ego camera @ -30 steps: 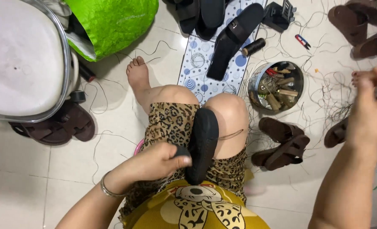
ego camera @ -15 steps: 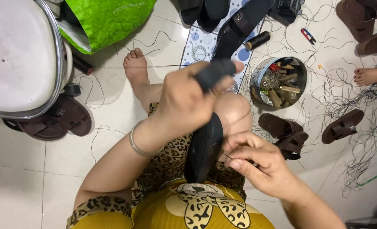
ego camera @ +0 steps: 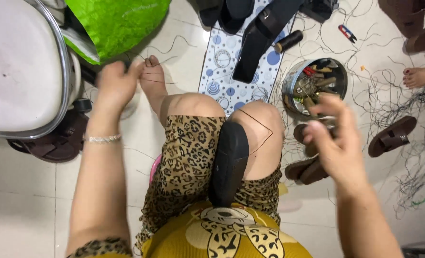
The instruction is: Hand-sewing a shoe sole to the upper part of the shoe using a needle and thread.
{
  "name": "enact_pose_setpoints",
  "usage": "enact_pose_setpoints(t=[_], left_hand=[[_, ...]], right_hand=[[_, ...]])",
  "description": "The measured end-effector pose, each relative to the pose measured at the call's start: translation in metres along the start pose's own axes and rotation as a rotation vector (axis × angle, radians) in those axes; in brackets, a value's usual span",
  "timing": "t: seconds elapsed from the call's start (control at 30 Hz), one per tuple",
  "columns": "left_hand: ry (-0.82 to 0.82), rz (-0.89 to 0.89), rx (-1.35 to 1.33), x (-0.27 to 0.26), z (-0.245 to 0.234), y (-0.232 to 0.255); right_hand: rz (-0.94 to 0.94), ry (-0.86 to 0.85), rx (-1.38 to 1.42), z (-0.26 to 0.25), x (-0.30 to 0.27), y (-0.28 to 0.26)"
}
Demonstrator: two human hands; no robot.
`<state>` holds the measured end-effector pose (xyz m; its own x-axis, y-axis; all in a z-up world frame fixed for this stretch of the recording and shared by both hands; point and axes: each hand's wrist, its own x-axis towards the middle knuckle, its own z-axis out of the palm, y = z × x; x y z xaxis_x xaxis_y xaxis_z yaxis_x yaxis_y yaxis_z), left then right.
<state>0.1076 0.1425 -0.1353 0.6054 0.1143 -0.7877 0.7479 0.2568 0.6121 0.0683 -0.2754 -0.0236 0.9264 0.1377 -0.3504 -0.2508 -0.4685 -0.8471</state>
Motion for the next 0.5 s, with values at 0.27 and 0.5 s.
enact_pose_setpoints(t=[0.27,0.5], left_hand=[[-0.311,0.227,0.707,-0.139,0.081,-0.01],[-0.69,0.572,0.986,-0.13,0.094,-0.032]], right_hand=[[-0.676,-0.313,-0.559,0.03,-0.052,0.019],[-0.658,-0.321,-0.721,0.038,-0.048,-0.015]])
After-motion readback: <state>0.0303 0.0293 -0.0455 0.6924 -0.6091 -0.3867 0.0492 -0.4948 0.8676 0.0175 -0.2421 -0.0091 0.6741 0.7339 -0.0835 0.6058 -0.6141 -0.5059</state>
